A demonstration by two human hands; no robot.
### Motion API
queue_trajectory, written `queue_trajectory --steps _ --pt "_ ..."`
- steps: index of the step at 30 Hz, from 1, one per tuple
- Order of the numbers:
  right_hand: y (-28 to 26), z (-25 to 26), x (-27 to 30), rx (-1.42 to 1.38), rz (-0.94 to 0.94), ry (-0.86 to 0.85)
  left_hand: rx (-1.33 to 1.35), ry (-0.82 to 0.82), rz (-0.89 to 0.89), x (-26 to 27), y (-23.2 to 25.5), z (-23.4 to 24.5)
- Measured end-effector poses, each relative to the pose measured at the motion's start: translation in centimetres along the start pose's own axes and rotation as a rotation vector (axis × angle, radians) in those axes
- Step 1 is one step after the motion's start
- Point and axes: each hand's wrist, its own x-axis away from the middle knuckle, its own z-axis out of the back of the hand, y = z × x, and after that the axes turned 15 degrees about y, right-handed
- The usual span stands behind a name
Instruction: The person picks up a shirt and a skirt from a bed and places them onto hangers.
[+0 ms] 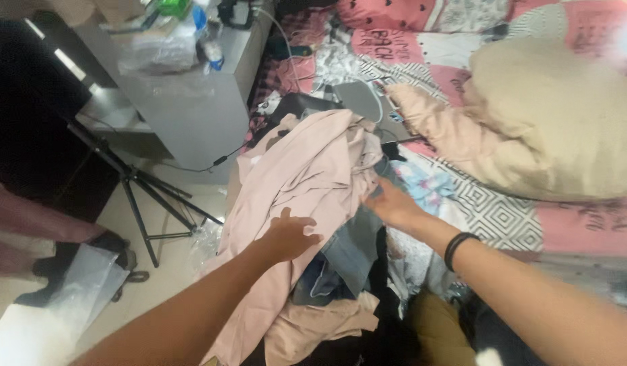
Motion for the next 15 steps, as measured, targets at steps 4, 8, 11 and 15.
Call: queue_trajectory --steps 4,8,11,15 --pt "2.1 -3.9 -1.8 -0.015 0.020 -0.077 0.055 -0.183 0.189 -0.9 -3.1 -5.2" --pt "3.2 -7.5 -4.8 0.111 0.033 -0.096 0.078 -0.266 0.173 -1.1 -4.9 -9.9" --pt "4.4 -9.7 -6.2 -0.030 -0.076 -0.184 0.217 -0.187 0.201 -0.7 -5.6 -12.6" --pt "6.4 -12.2 -7.8 -0.109 -0.167 -0.197 0.287 -0.031 0.197 -0.3 -6.4 -13.6"
